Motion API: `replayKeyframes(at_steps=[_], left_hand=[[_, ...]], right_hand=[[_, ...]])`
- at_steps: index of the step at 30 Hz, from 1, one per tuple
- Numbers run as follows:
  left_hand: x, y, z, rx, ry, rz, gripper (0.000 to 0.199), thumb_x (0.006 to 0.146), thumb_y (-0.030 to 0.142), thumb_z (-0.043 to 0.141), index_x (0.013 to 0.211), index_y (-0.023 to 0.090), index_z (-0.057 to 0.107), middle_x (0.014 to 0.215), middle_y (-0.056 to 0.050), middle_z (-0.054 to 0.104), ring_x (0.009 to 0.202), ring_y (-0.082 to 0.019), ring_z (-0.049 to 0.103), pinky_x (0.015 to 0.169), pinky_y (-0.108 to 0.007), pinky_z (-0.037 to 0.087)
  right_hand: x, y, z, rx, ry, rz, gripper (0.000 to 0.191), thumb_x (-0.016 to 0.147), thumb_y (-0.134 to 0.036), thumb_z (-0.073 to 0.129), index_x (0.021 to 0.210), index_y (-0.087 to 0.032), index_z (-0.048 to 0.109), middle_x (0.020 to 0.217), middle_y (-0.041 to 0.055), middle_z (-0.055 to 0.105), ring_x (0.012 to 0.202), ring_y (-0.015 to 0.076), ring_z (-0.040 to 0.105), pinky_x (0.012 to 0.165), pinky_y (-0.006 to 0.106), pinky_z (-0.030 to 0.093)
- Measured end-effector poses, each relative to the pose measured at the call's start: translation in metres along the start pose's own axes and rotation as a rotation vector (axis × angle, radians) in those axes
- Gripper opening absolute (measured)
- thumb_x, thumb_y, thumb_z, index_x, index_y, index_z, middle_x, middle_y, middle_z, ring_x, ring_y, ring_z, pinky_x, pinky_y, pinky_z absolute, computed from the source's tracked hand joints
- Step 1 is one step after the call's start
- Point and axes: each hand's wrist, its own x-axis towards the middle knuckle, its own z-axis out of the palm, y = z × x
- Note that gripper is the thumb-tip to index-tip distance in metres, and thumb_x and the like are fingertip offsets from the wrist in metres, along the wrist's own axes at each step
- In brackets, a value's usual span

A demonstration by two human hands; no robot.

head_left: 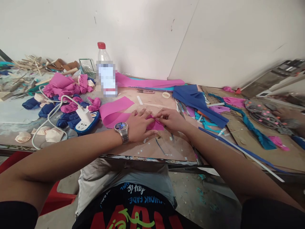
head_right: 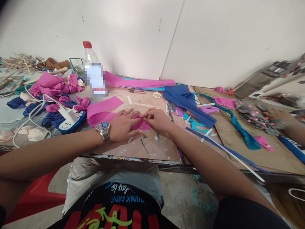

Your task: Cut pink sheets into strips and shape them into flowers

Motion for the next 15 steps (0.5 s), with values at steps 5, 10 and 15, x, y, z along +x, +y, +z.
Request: replayKeyframes(at_steps=[5, 10, 15], left_hand=[[0.0004, 0.0013, -0.0026, 0.005, 0.003, -0.001, 0.066, 0.096, 0.065, 0.041, 0.147, 0.024, 0.048, 0.163, -0.011, 0.037, 0.152, -0.037, 0.031, 0.12, -0.059, 0.028], [0.0022, 0.0023, -0.0049, 0.015, 0.044, -0.032, 0.066, 0.095, 0.058, 0.051, 0.146, 0.017, 0.046, 0.159, -0.014, 0.042, 0.152, -0.034, 0.03, 0.121, -0.052, 0.03], [0.002, 0.0013, -0.0058, 0.014, 0.045, -0.043, 0.062, 0.093, 0.054, 0.055, 0.141, 0.016, 0.048, 0.152, -0.015, 0.049, 0.147, -0.034, 0.038, 0.118, -0.049, 0.033]], right_hand=[[-0.0002, 0.0005, 0.0012, 0.009, -0.009, -0.001, 0.022, 0.086, -0.026, 0.063, 0.096, -0.02, 0.081, 0.098, 0.0058, 0.072, 0.061, 0.0106, 0.061, 0.06, 0.025, 0.047], [0.0013, 0.0022, 0.0028, 0.006, -0.006, -0.021, 0.02, 0.086, -0.027, 0.064, 0.094, -0.02, 0.082, 0.095, 0.0059, 0.072, 0.066, 0.0126, 0.062, 0.064, 0.026, 0.049], [0.001, 0.0024, 0.0017, 0.006, -0.009, -0.018, 0.022, 0.085, -0.023, 0.064, 0.095, -0.022, 0.083, 0.094, 0.0056, 0.072, 0.067, 0.0128, 0.062, 0.065, 0.026, 0.049]])
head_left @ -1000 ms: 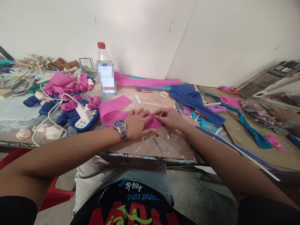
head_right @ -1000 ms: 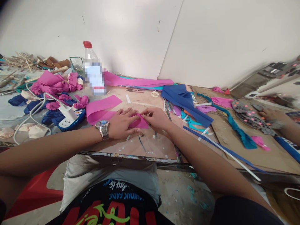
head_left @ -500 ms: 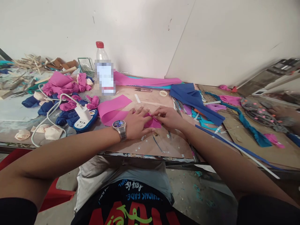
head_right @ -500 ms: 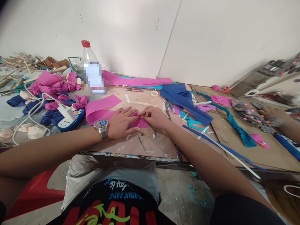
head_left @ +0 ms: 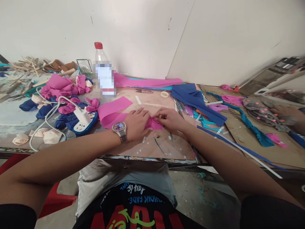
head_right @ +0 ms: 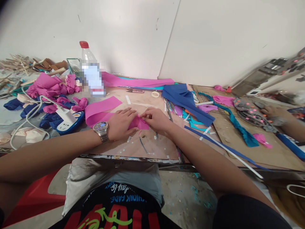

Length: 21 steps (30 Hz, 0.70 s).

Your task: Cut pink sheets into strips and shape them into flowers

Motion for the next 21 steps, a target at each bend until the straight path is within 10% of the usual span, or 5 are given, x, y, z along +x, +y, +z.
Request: replayKeyframes(at_steps=[21], left_hand=[[0.0013, -0.0019, 0.0044, 0.012, 0.008, -0.051, 0.052, 0.095, 0.037, 0.046, 0.143, 0.016, 0.047, 0.151, -0.012, 0.052, 0.14, -0.031, 0.045, 0.116, -0.05, 0.037]], right_hand=[[-0.0002, 0.0005, 0.001, -0.049, -0.016, -0.059, 0.021, 0.087, -0.021, 0.063, 0.097, -0.022, 0.082, 0.091, 0.0059, 0.073, 0.083, 0.0184, 0.068, 0.078, 0.031, 0.052]])
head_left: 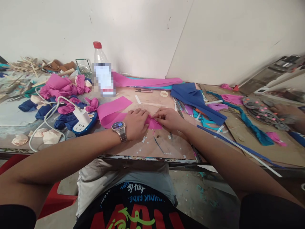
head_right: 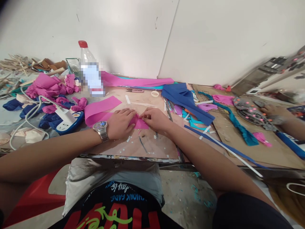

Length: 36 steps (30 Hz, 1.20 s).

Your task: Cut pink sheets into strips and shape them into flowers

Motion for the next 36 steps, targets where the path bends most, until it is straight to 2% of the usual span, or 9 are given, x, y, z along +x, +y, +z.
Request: replayKeyframes(at_steps=[3, 9, 13, 20, 23, 28, 32, 36], left_hand=[[0.0, 0.0, 0.0, 0.006, 0.004, 0.0, 0.055, 0.095, 0.039, 0.047, 0.145, 0.016, 0.046, 0.153, -0.013, 0.05, 0.141, -0.031, 0.044, 0.116, -0.049, 0.037], [-0.001, -0.001, 0.003, 0.046, -0.004, 0.029, 0.046, 0.098, 0.038, 0.04, 0.141, 0.026, 0.054, 0.157, -0.007, 0.046, 0.143, -0.031, 0.042, 0.112, -0.052, 0.04], [0.0, -0.002, 0.006, 0.06, -0.007, 0.023, 0.048, 0.098, 0.04, 0.04, 0.141, 0.027, 0.055, 0.158, -0.007, 0.045, 0.144, -0.032, 0.042, 0.113, -0.053, 0.039], [-0.001, -0.003, 0.008, 0.077, -0.025, 0.012, 0.052, 0.098, 0.043, 0.04, 0.146, 0.027, 0.05, 0.16, -0.006, 0.042, 0.144, -0.031, 0.04, 0.115, -0.053, 0.037], [-0.001, -0.003, 0.008, 0.073, -0.037, 0.005, 0.053, 0.098, 0.043, 0.04, 0.148, 0.027, 0.048, 0.16, -0.007, 0.042, 0.145, -0.031, 0.04, 0.115, -0.053, 0.037], [-0.001, -0.002, 0.007, 0.068, -0.043, 0.005, 0.052, 0.098, 0.042, 0.041, 0.147, 0.027, 0.049, 0.16, -0.007, 0.042, 0.145, -0.031, 0.04, 0.116, -0.053, 0.037], [-0.001, -0.003, 0.006, 0.066, -0.051, 0.001, 0.052, 0.098, 0.042, 0.042, 0.147, 0.027, 0.048, 0.16, -0.007, 0.042, 0.145, -0.031, 0.04, 0.116, -0.054, 0.037], [-0.001, -0.003, 0.006, 0.064, -0.055, -0.006, 0.054, 0.098, 0.042, 0.041, 0.148, 0.025, 0.046, 0.16, -0.008, 0.042, 0.145, -0.031, 0.04, 0.117, -0.052, 0.036]], right_hand=[[0.0, 0.0, 0.0, 0.001, -0.005, -0.006, 0.022, 0.087, -0.02, 0.063, 0.097, -0.023, 0.082, 0.092, 0.0056, 0.073, 0.084, 0.0184, 0.068, 0.08, 0.031, 0.052], [0.0, -0.001, 0.0, -0.012, -0.008, 0.005, 0.021, 0.087, -0.021, 0.063, 0.096, -0.021, 0.082, 0.091, 0.006, 0.072, 0.083, 0.0182, 0.068, 0.079, 0.03, 0.052], [-0.001, 0.002, -0.001, -0.025, -0.031, -0.004, 0.023, 0.086, -0.02, 0.063, 0.098, -0.022, 0.083, 0.091, 0.0056, 0.072, 0.082, 0.0175, 0.068, 0.077, 0.029, 0.052], [-0.001, 0.01, -0.018, -0.091, -0.179, -0.171, 0.035, 0.082, -0.01, 0.058, 0.1, -0.025, 0.083, 0.093, 0.004, 0.072, 0.082, 0.016, 0.068, 0.08, 0.029, 0.053], [-0.002, 0.007, -0.022, -0.097, -0.189, -0.22, 0.034, 0.081, -0.01, 0.058, 0.099, -0.025, 0.083, 0.096, 0.0042, 0.073, 0.082, 0.0154, 0.068, 0.08, 0.028, 0.055], [-0.004, 0.002, -0.02, -0.087, -0.147, -0.246, 0.031, 0.079, -0.01, 0.061, 0.097, -0.023, 0.083, 0.108, 0.0053, 0.077, 0.091, 0.0183, 0.073, 0.088, 0.03, 0.057], [-0.004, 0.003, -0.022, -0.112, -0.22, -0.233, 0.04, 0.077, -0.006, 0.059, 0.105, -0.024, 0.082, 0.118, 0.002, 0.077, 0.104, 0.0203, 0.074, 0.099, 0.031, 0.056], [-0.004, 0.007, -0.027, -0.135, -0.261, -0.23, 0.042, 0.076, -0.005, 0.058, 0.104, -0.024, 0.082, 0.117, 0.0007, 0.078, 0.107, 0.0193, 0.075, 0.1, 0.028, 0.056]])
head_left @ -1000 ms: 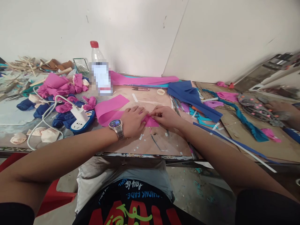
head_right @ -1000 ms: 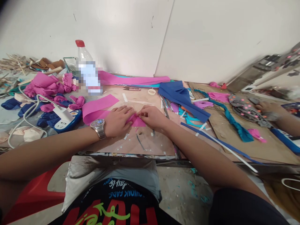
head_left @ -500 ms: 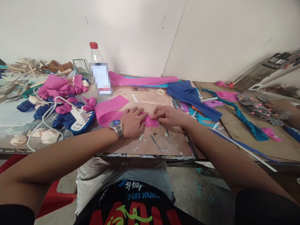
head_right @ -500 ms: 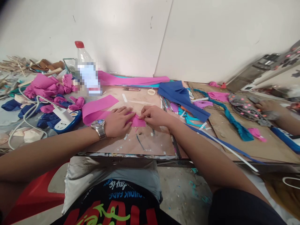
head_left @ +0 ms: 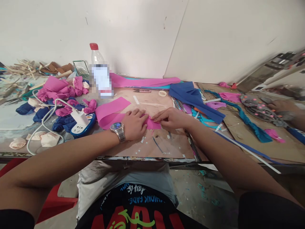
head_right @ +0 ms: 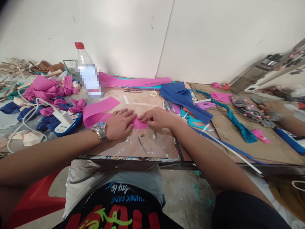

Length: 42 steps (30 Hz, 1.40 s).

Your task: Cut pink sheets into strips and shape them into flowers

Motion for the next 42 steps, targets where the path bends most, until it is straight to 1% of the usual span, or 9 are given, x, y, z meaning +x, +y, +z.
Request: replayKeyframes(at_steps=[4, 7, 13, 23, 27, 30, 34, 38, 42], left_hand=[[0.0, 0.0, 0.0, 0.0, -0.003, -0.004, 0.055, 0.098, 0.043, 0.041, 0.149, 0.022, 0.045, 0.16, -0.008, 0.043, 0.145, -0.03, 0.04, 0.118, -0.051, 0.035], [0.0, 0.0, -0.001, 0.004, -0.004, -0.006, 0.057, 0.098, 0.043, 0.04, 0.15, 0.021, 0.044, 0.16, -0.008, 0.043, 0.145, -0.03, 0.04, 0.118, -0.05, 0.035], [0.0, 0.0, 0.001, 0.011, 0.003, -0.002, 0.057, 0.098, 0.044, 0.038, 0.15, 0.021, 0.045, 0.159, -0.007, 0.043, 0.145, -0.03, 0.04, 0.118, -0.05, 0.035], [0.0, 0.0, 0.001, 0.006, 0.01, 0.006, 0.057, 0.098, 0.043, 0.039, 0.149, 0.021, 0.046, 0.16, -0.007, 0.044, 0.145, -0.03, 0.041, 0.117, -0.051, 0.035], [0.0, 0.0, 0.001, 0.005, 0.008, 0.003, 0.057, 0.098, 0.043, 0.039, 0.15, 0.021, 0.044, 0.159, -0.008, 0.044, 0.144, -0.03, 0.04, 0.117, -0.05, 0.035], [0.0, 0.0, 0.001, 0.002, 0.022, 0.021, 0.057, 0.098, 0.041, 0.04, 0.153, 0.025, 0.041, 0.16, -0.007, 0.043, 0.145, -0.03, 0.04, 0.116, -0.05, 0.036], [0.0, 0.0, 0.0, 0.005, 0.008, 0.051, 0.051, 0.099, 0.039, 0.036, 0.148, 0.032, 0.048, 0.16, -0.004, 0.042, 0.145, -0.03, 0.039, 0.115, -0.052, 0.036], [0.0, 0.0, 0.0, 0.008, -0.002, 0.047, 0.051, 0.1, 0.04, 0.035, 0.148, 0.032, 0.049, 0.161, -0.005, 0.041, 0.145, -0.03, 0.039, 0.115, -0.053, 0.036], [0.0, 0.0, 0.0, 0.014, 0.004, 0.047, 0.051, 0.1, 0.04, 0.036, 0.148, 0.033, 0.049, 0.161, -0.005, 0.04, 0.145, -0.03, 0.039, 0.115, -0.053, 0.036]], right_hand=[[0.0, 0.003, 0.0, 0.0, -0.002, -0.008, 0.042, 0.076, -0.004, 0.058, 0.104, -0.023, 0.082, 0.117, 0.0006, 0.078, 0.108, 0.0186, 0.075, 0.099, 0.027, 0.056], [-0.001, 0.006, 0.001, 0.01, 0.006, -0.013, 0.043, 0.075, -0.004, 0.058, 0.104, -0.025, 0.082, 0.118, -0.0014, 0.078, 0.108, 0.0174, 0.074, 0.1, 0.025, 0.055], [-0.001, 0.016, 0.001, -0.007, -0.008, -0.065, 0.049, 0.076, -0.002, 0.057, 0.11, -0.027, 0.08, 0.121, -0.0045, 0.076, 0.109, 0.0155, 0.074, 0.101, 0.024, 0.054], [0.001, 0.021, 0.005, -0.008, 0.025, -0.078, 0.049, 0.073, 0.001, 0.053, 0.101, -0.028, 0.082, 0.117, -0.006, 0.077, 0.107, 0.0133, 0.075, 0.099, 0.023, 0.055], [0.001, 0.02, 0.005, -0.007, 0.031, -0.085, 0.049, 0.074, 0.0, 0.052, 0.102, -0.027, 0.082, 0.117, -0.005, 0.078, 0.107, 0.0135, 0.074, 0.1, 0.024, 0.055], [0.001, 0.018, 0.005, -0.002, 0.028, -0.078, 0.049, 0.074, 0.0, 0.052, 0.104, -0.026, 0.081, 0.117, -0.0033, 0.078, 0.108, 0.0152, 0.074, 0.102, 0.026, 0.054], [0.001, 0.015, 0.003, 0.003, 0.023, -0.061, 0.046, 0.077, -0.001, 0.053, 0.103, -0.026, 0.081, 0.115, -0.0037, 0.078, 0.108, 0.0158, 0.074, 0.101, 0.027, 0.055], [0.0, 0.011, -0.003, 0.03, -0.003, -0.065, 0.042, 0.075, -0.002, 0.054, 0.098, -0.024, 0.082, 0.108, -0.001, 0.08, 0.1, 0.0165, 0.075, 0.095, 0.026, 0.056], [-0.002, 0.005, -0.013, 0.108, -0.035, -0.019, 0.034, 0.072, -0.004, 0.053, 0.083, -0.02, 0.082, 0.093, 0.0009, 0.081, 0.084, 0.0153, 0.075, 0.079, 0.022, 0.055]])
